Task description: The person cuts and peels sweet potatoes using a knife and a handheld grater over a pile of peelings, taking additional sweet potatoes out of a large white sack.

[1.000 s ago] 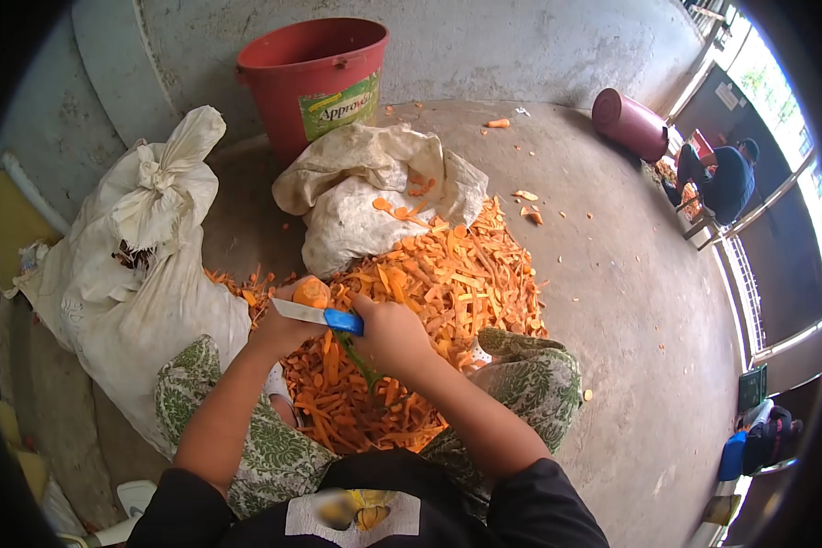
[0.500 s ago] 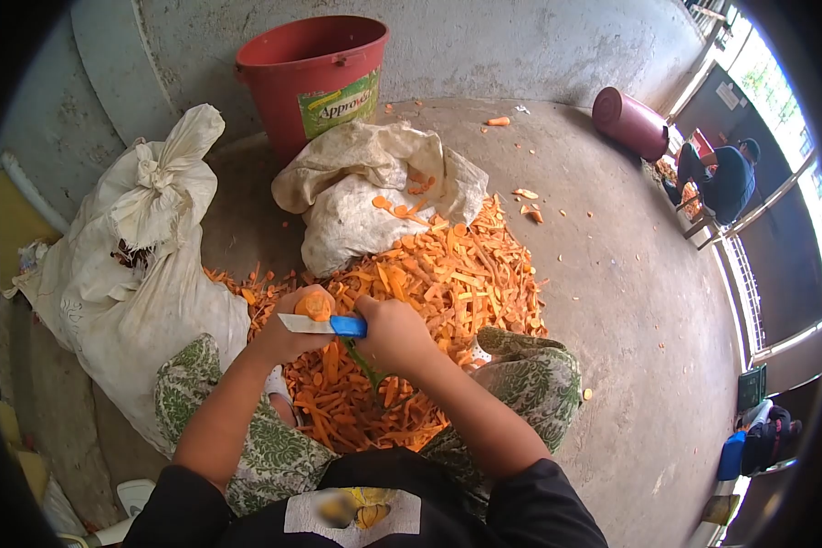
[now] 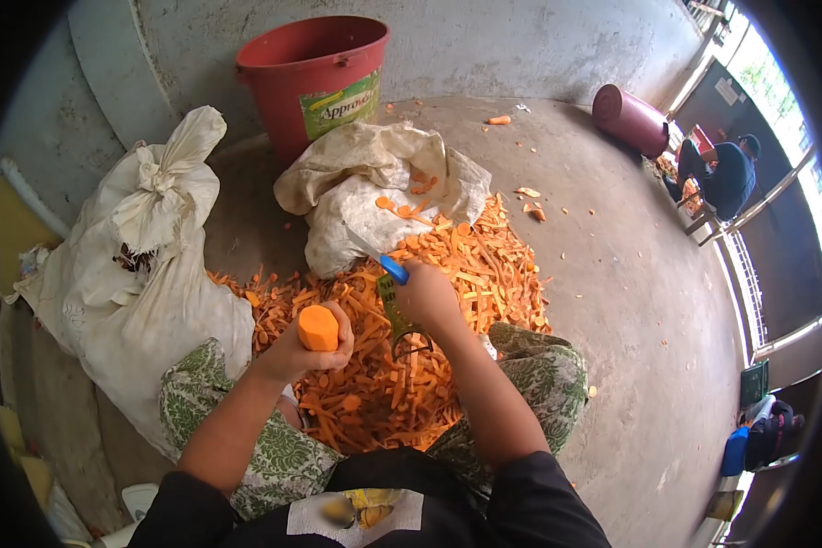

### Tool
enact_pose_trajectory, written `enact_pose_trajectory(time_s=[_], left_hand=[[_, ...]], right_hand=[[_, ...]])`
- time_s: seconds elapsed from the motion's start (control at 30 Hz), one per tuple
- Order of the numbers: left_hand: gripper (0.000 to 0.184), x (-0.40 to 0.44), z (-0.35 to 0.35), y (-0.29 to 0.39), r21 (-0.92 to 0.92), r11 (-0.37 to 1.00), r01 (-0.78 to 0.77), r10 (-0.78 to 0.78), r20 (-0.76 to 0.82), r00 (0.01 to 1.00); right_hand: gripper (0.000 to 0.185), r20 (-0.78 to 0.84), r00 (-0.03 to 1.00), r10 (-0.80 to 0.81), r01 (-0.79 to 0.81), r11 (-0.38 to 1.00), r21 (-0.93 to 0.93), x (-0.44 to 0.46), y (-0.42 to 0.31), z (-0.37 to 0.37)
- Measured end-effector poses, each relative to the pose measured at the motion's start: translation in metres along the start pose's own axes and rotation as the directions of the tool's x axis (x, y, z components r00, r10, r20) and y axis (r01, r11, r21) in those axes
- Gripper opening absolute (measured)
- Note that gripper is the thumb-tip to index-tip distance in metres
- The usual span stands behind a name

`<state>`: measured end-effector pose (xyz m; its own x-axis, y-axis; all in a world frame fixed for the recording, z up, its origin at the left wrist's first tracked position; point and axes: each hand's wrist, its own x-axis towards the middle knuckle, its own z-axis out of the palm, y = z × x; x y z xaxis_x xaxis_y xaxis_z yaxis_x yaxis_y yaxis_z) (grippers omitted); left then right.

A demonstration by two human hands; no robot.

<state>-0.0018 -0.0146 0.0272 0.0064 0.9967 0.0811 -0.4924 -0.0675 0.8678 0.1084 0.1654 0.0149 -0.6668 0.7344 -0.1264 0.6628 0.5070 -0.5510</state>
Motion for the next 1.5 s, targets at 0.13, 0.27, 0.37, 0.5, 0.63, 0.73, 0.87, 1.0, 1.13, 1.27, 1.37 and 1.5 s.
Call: enact_pose_trajectory(time_s=[0.13,0.27,0.37,0.5,0.63,0.73,0.87,1.0,1.13,1.27,1.37,1.5], left_hand=[[0.027,-0.004,0.006,0.006,-0.067,0.998,0.016,-0.02,-0.064,0.998],[0.04,-0.018,0.0,-0.009,0.512,0.849,0.134,-0.087,-0.116,0.99],[0.059,-0.006,0.001,0.014,0.922,0.276,0.272,-0.527,-0.091,0.845],[0.04,0.025,-0.055,0.077,0.977,-0.211,-0.029,-0.519,-0.087,0.85],[0.04,0.101,-0.064,0.233,0.913,-0.375,0.158,0.72,0.179,0.671],[0.031,0.103,-0.075,0.3,0.803,-0.541,0.252,0.819,0.434,0.375],[0.025,0.06,-0.131,0.276,0.792,-0.537,0.29,0.788,0.348,0.508],[0.02,-0.044,-0.23,0.212,0.714,-0.209,0.669,0.695,-0.373,0.615],[0.028,-0.172,-0.349,0.151,0.45,-0.138,0.882,0.55,-0.706,0.446],[0.037,-0.23,-0.365,0.087,0.417,0.064,0.907,0.412,-0.838,0.357],[0.047,-0.222,-0.354,0.071,0.359,0.052,0.932,0.353,-0.879,0.32],[0.055,-0.214,-0.345,0.087,0.32,0.072,0.945,0.154,-0.939,0.307]], right_hand=[[0.018,-0.083,0.995,-0.054,0.051,0.998,-0.041,-0.016,-0.02,-0.026],[0.013,-0.234,0.969,-0.076,0.099,0.991,0.087,-0.029,-0.025,-0.072],[0.017,-0.341,0.94,-0.022,0.092,0.978,0.189,-0.037,-0.017,-0.104],[0.021,-0.439,0.897,-0.048,0.156,0.965,0.212,-0.03,0.005,-0.115],[0.023,-0.434,0.9,-0.035,0.112,0.982,0.153,-0.022,0.01,-0.113],[0.023,-0.418,0.908,-0.018,0.069,0.992,0.109,-0.016,0.015,-0.109],[0.024,-0.456,0.89,-0.019,0.086,0.988,0.126,-0.017,0.012,-0.11],[0.028,-0.449,0.893,-0.008,0.093,0.981,0.168,-0.01,0.029,-0.102],[0.03,-0.446,0.895,0.031,0.044,0.986,0.158,-0.007,0.043,-0.097],[0.03,-0.437,0.899,0.026,0.033,0.991,0.128,-0.004,0.045,-0.089],[0.03,-0.428,0.904,0.028,0.016,0.995,0.099,0.001,0.046,-0.083],[0.029,-0.38,0.924,0.035,-0.006,0.997,0.079,0.007,0.036,-0.071]])
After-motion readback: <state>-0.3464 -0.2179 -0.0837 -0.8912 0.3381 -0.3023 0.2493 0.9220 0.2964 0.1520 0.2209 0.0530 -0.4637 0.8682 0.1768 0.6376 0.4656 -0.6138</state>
